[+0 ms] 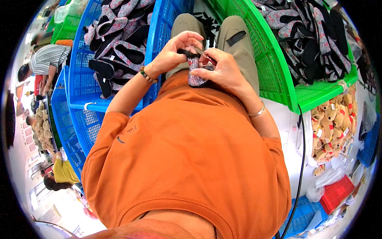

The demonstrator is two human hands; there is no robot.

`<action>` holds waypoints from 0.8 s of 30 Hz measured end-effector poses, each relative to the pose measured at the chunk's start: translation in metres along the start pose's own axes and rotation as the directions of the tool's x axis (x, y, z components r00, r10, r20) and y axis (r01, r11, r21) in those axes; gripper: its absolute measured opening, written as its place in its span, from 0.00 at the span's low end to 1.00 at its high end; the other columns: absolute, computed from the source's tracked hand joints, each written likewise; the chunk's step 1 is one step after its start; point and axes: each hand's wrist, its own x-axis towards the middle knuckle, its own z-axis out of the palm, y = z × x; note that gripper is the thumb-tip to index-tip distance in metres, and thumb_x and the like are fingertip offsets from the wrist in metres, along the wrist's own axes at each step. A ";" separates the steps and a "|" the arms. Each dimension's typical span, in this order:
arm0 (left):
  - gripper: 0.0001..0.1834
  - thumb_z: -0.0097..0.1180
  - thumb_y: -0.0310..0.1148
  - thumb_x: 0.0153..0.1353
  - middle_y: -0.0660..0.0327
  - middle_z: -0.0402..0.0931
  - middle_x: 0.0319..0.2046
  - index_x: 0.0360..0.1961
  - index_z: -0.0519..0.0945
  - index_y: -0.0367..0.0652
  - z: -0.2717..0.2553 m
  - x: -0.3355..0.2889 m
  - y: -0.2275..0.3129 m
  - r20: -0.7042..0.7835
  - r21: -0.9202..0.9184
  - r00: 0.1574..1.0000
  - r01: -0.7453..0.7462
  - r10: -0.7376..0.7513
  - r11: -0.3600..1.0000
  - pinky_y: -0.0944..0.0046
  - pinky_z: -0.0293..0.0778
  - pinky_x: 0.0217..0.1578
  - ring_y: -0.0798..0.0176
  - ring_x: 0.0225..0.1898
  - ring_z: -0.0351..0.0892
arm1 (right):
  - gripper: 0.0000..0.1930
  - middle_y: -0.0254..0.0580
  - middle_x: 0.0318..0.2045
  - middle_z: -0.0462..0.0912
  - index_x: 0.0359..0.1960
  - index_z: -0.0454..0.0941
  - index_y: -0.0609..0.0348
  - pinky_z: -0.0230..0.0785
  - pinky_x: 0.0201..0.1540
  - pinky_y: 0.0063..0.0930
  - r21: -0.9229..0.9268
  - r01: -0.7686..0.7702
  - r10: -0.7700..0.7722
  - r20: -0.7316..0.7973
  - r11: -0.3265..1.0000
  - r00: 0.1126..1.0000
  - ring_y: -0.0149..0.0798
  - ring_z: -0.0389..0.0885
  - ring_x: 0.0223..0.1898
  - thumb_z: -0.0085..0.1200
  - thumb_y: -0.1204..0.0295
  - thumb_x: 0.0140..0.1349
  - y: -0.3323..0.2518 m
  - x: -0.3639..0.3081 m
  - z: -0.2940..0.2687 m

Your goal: The person uses small scissors to trim excess fabric and threads from the edges of floral-patterned slippers. They handle the slippers one at a time, turning them over to access different sides, and place the finished items into a blue basket.

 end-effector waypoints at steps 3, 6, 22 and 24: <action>0.36 0.40 0.12 0.36 0.62 0.73 0.40 0.54 0.68 0.39 0.001 0.015 0.015 0.060 0.153 0.996 -0.077 0.069 0.985 0.72 0.67 0.48 0.70 0.42 0.72 | 0.14 0.33 0.18 0.70 0.26 0.74 0.64 0.58 0.22 0.22 0.119 -0.079 0.089 -0.078 0.990 0.993 0.25 0.64 0.20 0.66 0.68 0.51 0.009 0.005 0.008; 0.36 0.40 0.13 0.36 0.62 0.73 0.39 0.54 0.68 0.39 -0.007 0.029 0.014 0.099 0.173 0.991 -0.109 0.093 0.979 0.71 0.67 0.48 0.70 0.43 0.72 | 0.10 0.32 0.19 0.70 0.25 0.74 0.63 0.58 0.22 0.22 0.024 -0.037 0.041 -0.186 0.999 0.982 0.24 0.63 0.20 0.61 0.71 0.55 0.013 0.006 0.012; 0.32 0.49 0.14 0.48 0.58 0.70 0.47 0.58 0.64 0.40 0.001 -0.007 -0.019 -0.128 -0.123 0.991 0.025 -0.040 0.992 0.70 0.71 0.45 0.68 0.47 0.73 | 0.25 0.43 0.33 0.74 0.40 0.76 0.66 0.66 0.33 0.27 -0.049 0.040 -0.041 -0.019 0.998 0.999 0.38 0.72 0.30 0.70 0.62 0.44 0.023 0.005 0.015; 0.32 0.48 0.15 0.50 0.59 0.70 0.48 0.59 0.64 0.40 -0.006 -0.012 -0.022 -0.085 -0.104 0.993 0.076 -0.085 0.992 0.69 0.70 0.48 0.67 0.50 0.72 | 0.21 0.38 0.29 0.72 0.38 0.76 0.66 0.64 0.31 0.24 -0.045 0.034 -0.035 -0.025 0.998 0.999 0.32 0.70 0.28 0.68 0.66 0.47 0.028 0.008 0.020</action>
